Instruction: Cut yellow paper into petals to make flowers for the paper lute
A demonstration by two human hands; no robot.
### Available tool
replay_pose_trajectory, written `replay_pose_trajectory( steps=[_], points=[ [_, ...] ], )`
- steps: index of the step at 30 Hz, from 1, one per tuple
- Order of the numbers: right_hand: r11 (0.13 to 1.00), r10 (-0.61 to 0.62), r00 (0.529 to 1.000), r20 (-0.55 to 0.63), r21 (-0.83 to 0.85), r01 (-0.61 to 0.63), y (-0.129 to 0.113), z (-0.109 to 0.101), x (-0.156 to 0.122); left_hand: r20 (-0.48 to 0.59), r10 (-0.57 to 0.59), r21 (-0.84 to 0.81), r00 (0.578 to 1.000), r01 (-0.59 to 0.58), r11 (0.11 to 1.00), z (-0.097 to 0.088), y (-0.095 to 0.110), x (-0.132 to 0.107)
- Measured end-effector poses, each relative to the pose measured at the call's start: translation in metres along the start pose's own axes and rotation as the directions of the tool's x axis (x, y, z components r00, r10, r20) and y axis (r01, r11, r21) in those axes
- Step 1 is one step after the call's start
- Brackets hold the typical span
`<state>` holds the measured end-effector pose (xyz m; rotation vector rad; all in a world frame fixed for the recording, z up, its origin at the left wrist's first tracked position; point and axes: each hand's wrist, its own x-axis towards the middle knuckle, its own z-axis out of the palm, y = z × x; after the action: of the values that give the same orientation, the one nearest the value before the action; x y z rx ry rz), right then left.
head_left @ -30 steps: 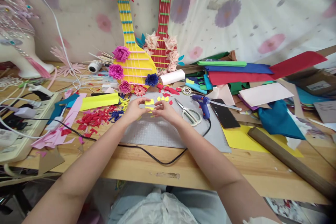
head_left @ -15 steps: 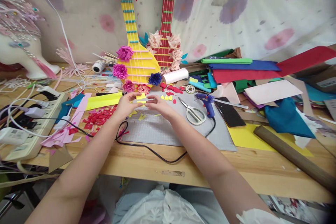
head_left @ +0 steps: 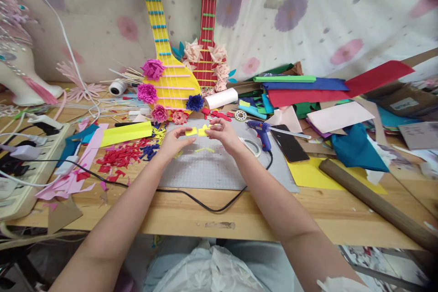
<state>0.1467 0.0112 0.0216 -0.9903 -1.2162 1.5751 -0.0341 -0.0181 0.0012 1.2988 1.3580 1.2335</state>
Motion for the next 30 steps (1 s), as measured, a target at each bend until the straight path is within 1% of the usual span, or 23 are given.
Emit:
replay_pose_trajectory(
  steps=[2,4,7,10,12,16,20,25,28,30],
  points=[
    [0.997,-0.071,0.997,0.023,-0.007,0.072,-0.004,-0.004,0.002,0.016,0.004,0.016,1.0,-0.005,1.0,0.006,0.0,-0.001],
    [0.995,-0.094,0.995,0.035,-0.021,0.095,-0.003,-0.004,0.004,0.024,0.018,0.019,1.0,-0.018,1.0,0.012,0.002,-0.002],
    [0.996,-0.066,0.998,0.022,-0.058,0.067,0.006,0.0,0.008,0.033,0.034,0.006,0.999,-0.034,0.999,0.019,0.007,-0.004],
    [0.993,-0.051,0.998,-0.024,-0.11,0.048,0.014,0.004,0.011,0.037,0.037,-0.018,0.999,-0.037,0.999,0.023,0.011,-0.006],
    [0.988,-0.067,0.996,-0.063,-0.141,0.058,0.017,0.005,0.013,0.039,0.027,-0.056,0.999,-0.024,0.998,0.024,0.013,-0.007],
    [0.976,-0.105,0.988,-0.114,-0.2,0.08,0.018,0.009,0.016,0.034,-0.02,-0.196,0.999,0.026,0.98,0.027,0.014,-0.007],
    [0.967,-0.128,0.981,-0.143,-0.238,0.091,0.017,0.014,0.016,-0.013,-0.049,-0.275,0.999,0.044,0.96,0.03,0.011,-0.004],
    [0.95,-0.153,0.978,-0.139,-0.292,0.107,0.016,0.017,0.013,-0.074,-0.048,-0.269,0.996,0.027,0.963,0.033,0.006,0.0],
    [0.918,-0.217,0.961,-0.173,-0.372,0.14,0.017,0.014,0.013,-0.093,-0.011,-0.211,0.996,-0.009,0.977,0.033,0.003,0.002],
    [0.911,-0.223,0.959,-0.175,-0.388,0.141,0.02,0.01,0.015,-0.085,0.023,-0.163,0.996,-0.037,0.986,0.032,0.002,0.003]
  ],
)
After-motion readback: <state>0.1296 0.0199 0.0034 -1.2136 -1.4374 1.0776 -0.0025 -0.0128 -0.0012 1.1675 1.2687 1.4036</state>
